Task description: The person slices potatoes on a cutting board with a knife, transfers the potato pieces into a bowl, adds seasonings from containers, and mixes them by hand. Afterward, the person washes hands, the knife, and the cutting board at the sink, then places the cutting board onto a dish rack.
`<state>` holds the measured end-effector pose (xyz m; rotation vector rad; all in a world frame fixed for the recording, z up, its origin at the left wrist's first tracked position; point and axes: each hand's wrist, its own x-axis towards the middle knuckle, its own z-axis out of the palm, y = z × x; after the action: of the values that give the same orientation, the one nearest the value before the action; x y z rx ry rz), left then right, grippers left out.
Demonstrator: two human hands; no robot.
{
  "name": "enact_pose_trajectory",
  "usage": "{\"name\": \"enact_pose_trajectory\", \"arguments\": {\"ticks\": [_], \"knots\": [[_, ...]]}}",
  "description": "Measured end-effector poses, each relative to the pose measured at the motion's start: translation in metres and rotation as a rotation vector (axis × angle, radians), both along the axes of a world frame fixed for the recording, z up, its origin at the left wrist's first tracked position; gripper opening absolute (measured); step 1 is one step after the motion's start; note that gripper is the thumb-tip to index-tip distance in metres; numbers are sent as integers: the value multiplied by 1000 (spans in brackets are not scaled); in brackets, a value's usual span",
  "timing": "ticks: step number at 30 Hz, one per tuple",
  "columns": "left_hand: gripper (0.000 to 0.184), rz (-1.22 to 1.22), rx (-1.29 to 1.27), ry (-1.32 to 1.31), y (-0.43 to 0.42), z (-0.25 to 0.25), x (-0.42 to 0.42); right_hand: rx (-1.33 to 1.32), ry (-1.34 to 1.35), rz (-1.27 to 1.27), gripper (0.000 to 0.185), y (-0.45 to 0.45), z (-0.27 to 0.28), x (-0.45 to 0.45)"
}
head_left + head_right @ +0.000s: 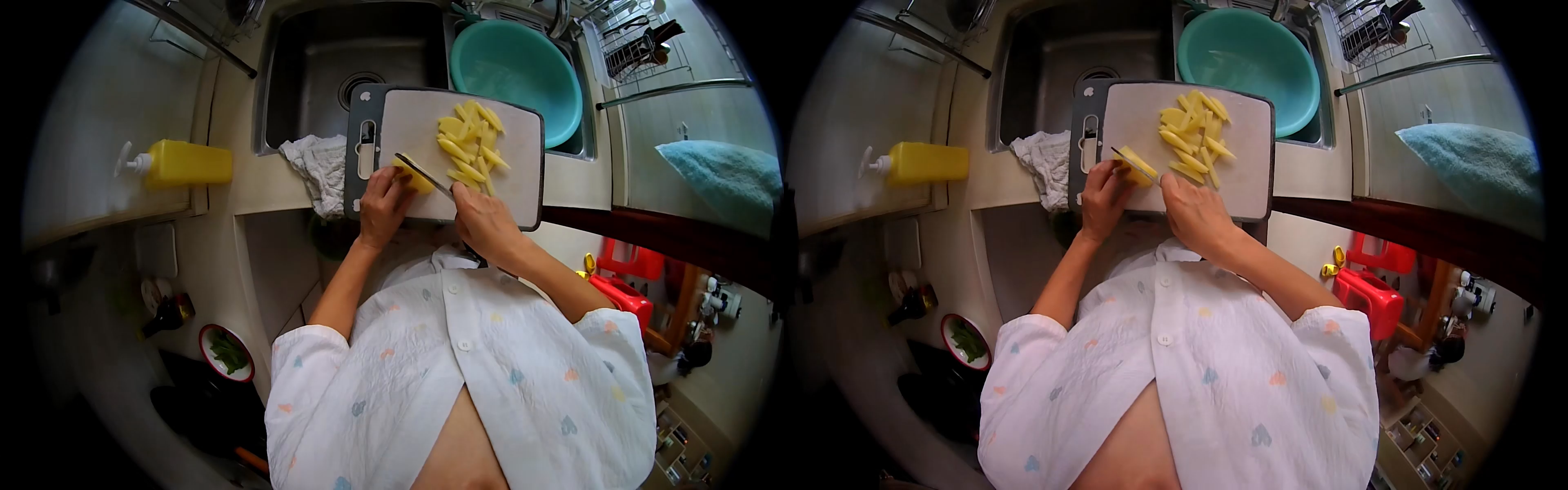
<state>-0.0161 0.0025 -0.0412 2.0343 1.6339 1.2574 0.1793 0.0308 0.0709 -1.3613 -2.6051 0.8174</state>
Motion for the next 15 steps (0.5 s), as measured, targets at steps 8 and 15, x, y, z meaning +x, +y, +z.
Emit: {"name": "enact_pose_trajectory", "arguments": {"ticks": [8,15], "knots": [[26,-10,13,-2,2,-4,-1,33,-28,4,23,8,-31,-28],[23,-7,19,8,1,3,-1,140,-62,-111,23,5,-66,-40]]}}
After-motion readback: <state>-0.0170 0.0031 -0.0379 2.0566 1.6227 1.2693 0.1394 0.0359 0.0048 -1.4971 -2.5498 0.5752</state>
